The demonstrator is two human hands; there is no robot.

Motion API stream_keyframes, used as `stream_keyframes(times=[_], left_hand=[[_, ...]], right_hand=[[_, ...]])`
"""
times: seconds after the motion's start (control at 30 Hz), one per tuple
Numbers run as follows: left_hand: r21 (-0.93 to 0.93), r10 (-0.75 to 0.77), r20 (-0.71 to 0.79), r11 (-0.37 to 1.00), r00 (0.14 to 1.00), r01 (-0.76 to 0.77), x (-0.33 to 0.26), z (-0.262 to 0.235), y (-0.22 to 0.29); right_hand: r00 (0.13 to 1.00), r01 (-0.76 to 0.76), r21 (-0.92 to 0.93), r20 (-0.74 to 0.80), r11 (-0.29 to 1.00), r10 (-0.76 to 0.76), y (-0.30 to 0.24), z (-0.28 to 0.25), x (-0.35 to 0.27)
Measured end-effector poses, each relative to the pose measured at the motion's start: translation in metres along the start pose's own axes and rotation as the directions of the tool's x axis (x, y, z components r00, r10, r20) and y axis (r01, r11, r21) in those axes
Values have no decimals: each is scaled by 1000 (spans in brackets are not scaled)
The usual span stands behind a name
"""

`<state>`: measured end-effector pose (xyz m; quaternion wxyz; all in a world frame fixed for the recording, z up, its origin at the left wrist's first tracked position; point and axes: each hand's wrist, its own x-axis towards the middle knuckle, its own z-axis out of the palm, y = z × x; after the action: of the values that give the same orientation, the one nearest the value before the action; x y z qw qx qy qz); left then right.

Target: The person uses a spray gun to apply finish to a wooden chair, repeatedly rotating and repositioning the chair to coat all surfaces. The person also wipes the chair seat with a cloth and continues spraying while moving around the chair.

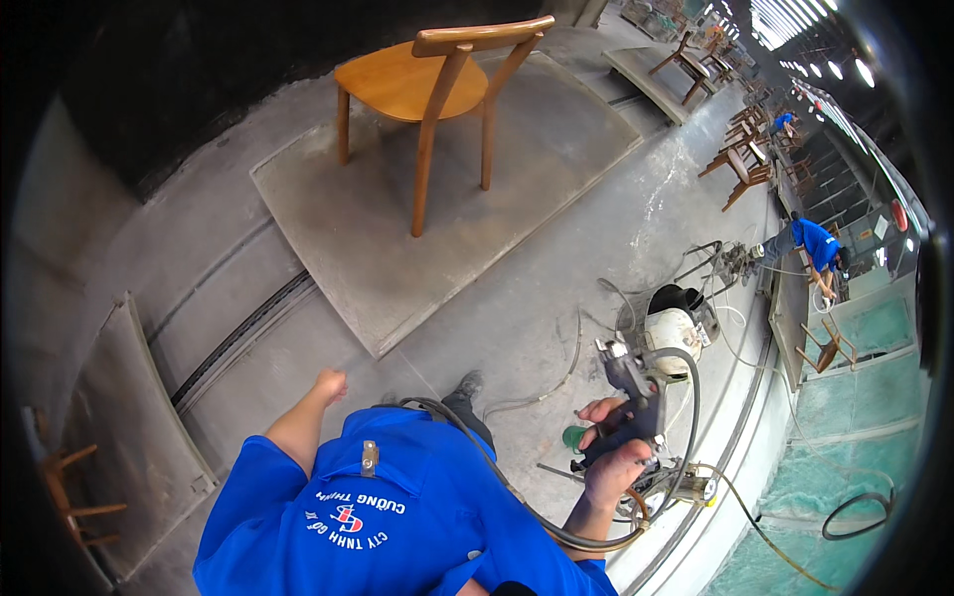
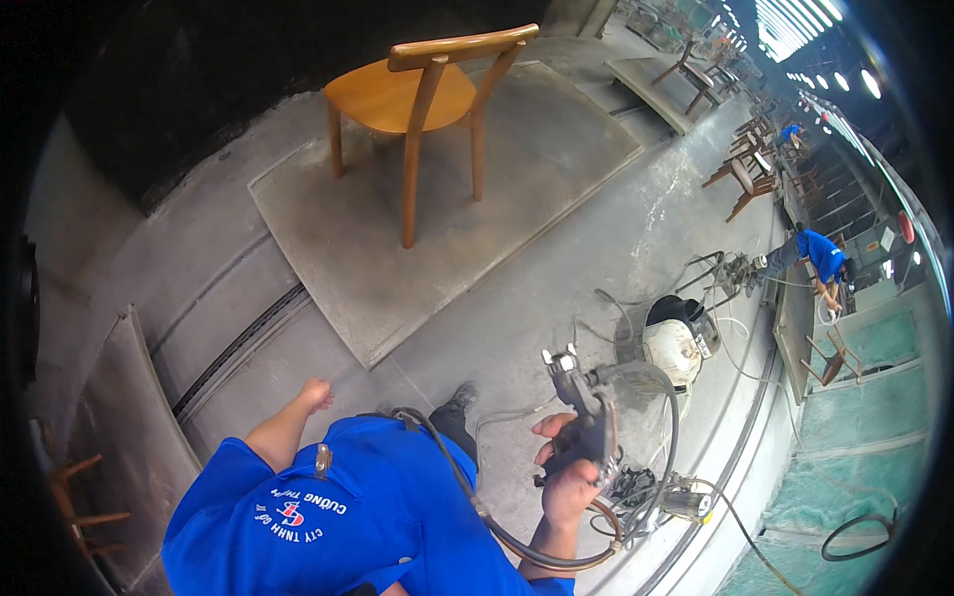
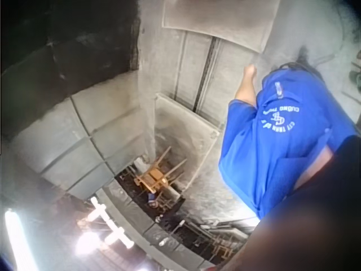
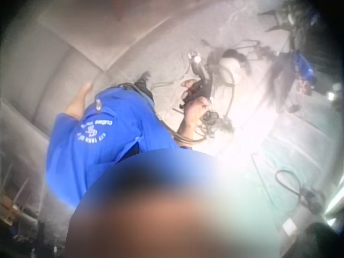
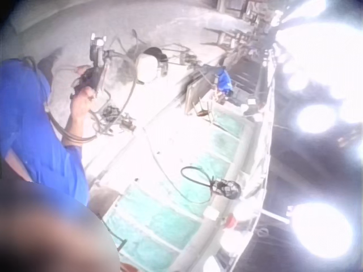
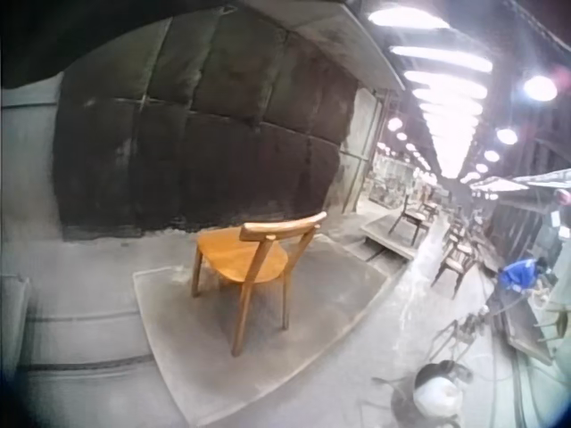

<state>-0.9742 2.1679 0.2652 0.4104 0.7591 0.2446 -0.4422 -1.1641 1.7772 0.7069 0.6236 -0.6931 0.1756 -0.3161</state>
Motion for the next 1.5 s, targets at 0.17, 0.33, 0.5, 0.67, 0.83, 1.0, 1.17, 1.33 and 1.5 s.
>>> stream_keyframes(times=[0.17, 0.33, 0.5, 0.67, 0.83, 1.0, 1.17, 1.33, 1.5], left_hand=[[-45, 85, 27, 996, 996, -83, -1, 36, 22], [-65, 52, 13, 997, 999, -51, -1, 47, -5], [-128, -90, -35, 988, 995, 85, 3, 26, -48], [-256, -155, -55, 957, 986, 136, 11, 8, -66], [-263, -181, -50, 951, 982, 162, 22, 8, -60], [-254, -112, -5, 961, 994, 107, 28, 10, -45], [-274, -117, -6, 955, 993, 111, 37, 11, -43], [-261, -210, -44, 946, 977, 191, 55, 18, -48], [-348, -185, -114, 928, 976, 135, 70, 49, -18]], right_hand=[[930, -296, -237, 148, 925, 336, 8, 0, 0], [981, -103, -83, 155, 991, 115, -9, 1, 19], [989, 120, 15, 84, 993, -121, -32, 23, 41], [944, 281, -20, 184, 960, -273, -42, 42, 59], [908, 352, -98, 276, 931, -314, -44, 57, 68], [897, 297, -42, 355, 954, -263, -48, 71, 70], [957, 262, -164, 171, 951, -234, -74, 57, 96], [980, 189, -107, 80, 976, -181, -123, 34, 144], [931, 237, 1, 285, 971, -228, -176, 42, 209]])
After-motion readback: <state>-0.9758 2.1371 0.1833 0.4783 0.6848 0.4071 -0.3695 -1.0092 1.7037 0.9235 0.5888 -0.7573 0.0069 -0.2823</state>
